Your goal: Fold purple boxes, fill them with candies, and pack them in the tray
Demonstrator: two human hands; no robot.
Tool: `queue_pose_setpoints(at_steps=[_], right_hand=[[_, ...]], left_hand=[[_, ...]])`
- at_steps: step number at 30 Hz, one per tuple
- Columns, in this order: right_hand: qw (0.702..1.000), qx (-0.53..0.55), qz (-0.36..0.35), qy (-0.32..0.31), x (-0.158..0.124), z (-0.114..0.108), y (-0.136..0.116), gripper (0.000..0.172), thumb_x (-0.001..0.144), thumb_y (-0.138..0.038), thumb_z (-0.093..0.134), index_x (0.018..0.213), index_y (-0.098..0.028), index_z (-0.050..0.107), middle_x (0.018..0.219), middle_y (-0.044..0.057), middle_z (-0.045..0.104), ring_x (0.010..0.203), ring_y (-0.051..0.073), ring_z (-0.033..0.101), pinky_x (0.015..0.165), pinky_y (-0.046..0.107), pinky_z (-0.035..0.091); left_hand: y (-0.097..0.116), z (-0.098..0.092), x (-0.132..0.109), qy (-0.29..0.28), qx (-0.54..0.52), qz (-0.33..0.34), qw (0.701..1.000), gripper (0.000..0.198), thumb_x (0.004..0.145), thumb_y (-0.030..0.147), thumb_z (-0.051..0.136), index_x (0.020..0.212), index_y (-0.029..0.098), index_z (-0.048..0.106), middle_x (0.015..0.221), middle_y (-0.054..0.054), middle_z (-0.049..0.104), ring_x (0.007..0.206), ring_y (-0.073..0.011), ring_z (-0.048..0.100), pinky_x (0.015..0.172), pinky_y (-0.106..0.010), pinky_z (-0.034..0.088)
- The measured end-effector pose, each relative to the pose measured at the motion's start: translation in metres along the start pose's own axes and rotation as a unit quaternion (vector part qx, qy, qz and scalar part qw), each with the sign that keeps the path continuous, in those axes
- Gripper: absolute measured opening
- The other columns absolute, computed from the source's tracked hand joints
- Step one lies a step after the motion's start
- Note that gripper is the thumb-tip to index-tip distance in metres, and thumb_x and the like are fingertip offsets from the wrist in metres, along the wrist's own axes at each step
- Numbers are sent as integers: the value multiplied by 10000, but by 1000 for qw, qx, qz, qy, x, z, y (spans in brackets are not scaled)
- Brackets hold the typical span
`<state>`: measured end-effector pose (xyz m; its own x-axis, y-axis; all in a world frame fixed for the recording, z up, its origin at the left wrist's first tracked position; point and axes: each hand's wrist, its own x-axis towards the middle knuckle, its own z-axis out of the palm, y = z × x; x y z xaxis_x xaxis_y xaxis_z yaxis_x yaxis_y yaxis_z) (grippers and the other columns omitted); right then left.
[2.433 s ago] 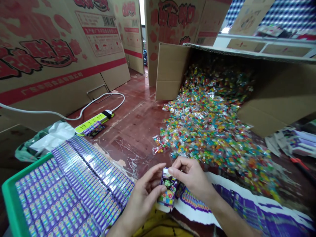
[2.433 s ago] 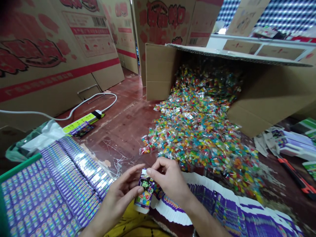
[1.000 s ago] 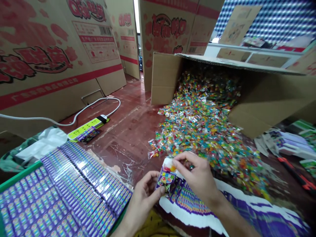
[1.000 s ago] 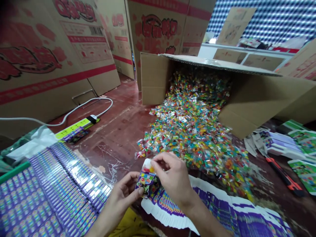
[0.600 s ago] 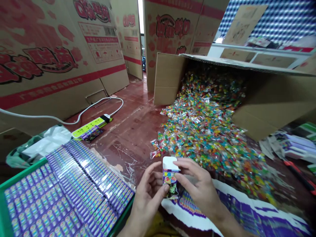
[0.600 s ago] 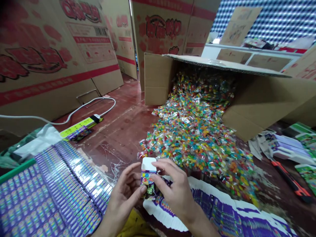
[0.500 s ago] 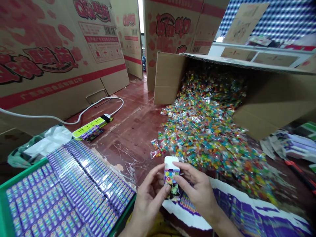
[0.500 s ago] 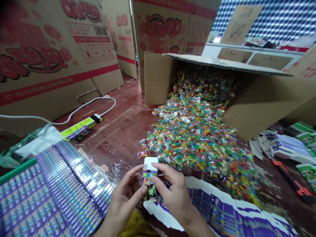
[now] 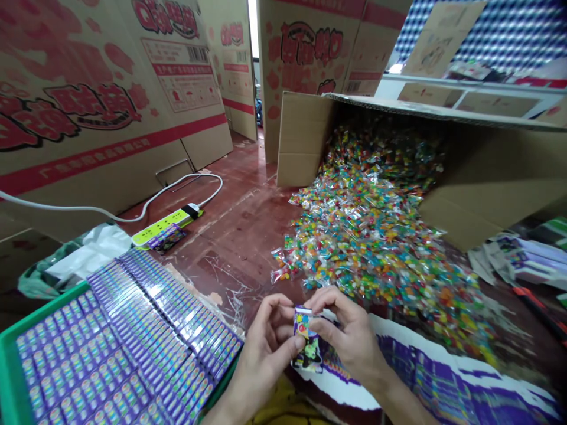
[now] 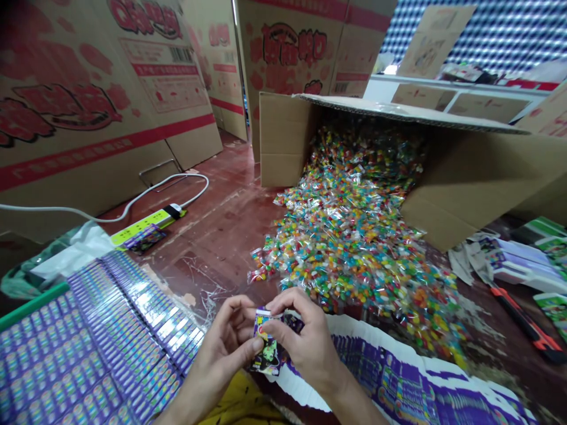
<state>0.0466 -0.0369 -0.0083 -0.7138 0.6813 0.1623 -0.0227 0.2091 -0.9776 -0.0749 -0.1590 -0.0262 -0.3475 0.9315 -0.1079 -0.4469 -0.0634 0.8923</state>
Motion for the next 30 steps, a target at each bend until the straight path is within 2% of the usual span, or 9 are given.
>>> queue_pose_setpoints(at_steps=[2,6,14,18,20,23,24,27,30], right_hand=[[998,20,49,-25,5,-2,-7,144,869,-280,695,780,-203,612,865,13,646,853,174,632,770,283,489],[986,30,163,-37,14,-6,-14,167,799,-303,762,823,-185,646,826,7,649,770,165,622,708,278,488],[984,12,157,-82,27,-15,-15,248,819,-353,736,695,-163,636,712,13,641,678,152,579,654,280,457],[990,-107,45,-74,18,-14,-19,260,920,-313,618,697,-182,643,769,27,651,764,168,619,730,299,490],[979,-173,-26,-103,10,-13,-20,167,893,-353,657,898,-188,684,952,62,684,919,201,638,844,331,511],[935,-307,-90,-150,-1,-12,-18,776,671,-387,853,1341,-175,523,1376,142,554,1273,312,500,1070,449,436],[916,-354,-108,-155,-4,-11,-17,887,642,-351,866,1407,-168,455,1462,153,480,1348,336,426,1114,483,394],[875,-431,-164,-148,-6,-6,-11,769,727,-239,751,1419,-145,431,1522,153,420,1423,332,339,1156,513,348],[868,-438,-196,-124,-4,2,-5,682,767,-230,684,1399,-142,444,1502,148,449,1427,324,342,1151,509,368]], left_hand=[[-1,-1,-2,7,26,-3,1000,366,876,223,704,1132,291,451,1002,14,556,810,-97,586,693,-202,448],[1,-2,-5,21,105,7,994,325,916,219,643,1172,292,456,1041,-9,586,902,-136,620,783,-245,496],[7,-3,-8,-8,153,15,988,434,934,209,596,1327,331,457,1122,-37,594,967,-176,649,850,-290,533],[10,-7,-9,-1,164,1,987,430,919,223,624,1328,326,536,1143,-40,630,1003,-189,643,865,-274,522],[10,-10,-6,12,151,-2,988,385,911,238,642,1285,304,579,1146,-43,643,1027,-197,635,880,-274,513],[10,-14,-1,28,106,-5,994,375,896,269,667,1261,273,579,1097,-46,657,967,-190,644,836,-270,518],[10,-14,1,31,97,-6,995,375,889,274,676,1251,263,580,1084,-49,662,948,-189,645,825,-269,517],[9,-14,3,41,102,-6,994,359,877,277,688,1220,245,587,1082,-57,665,944,-192,645,834,-276,511],[8,-16,3,55,115,14,992,371,866,277,699,1215,261,573,1058,-42,655,948,-188,649,853,-288,517]])
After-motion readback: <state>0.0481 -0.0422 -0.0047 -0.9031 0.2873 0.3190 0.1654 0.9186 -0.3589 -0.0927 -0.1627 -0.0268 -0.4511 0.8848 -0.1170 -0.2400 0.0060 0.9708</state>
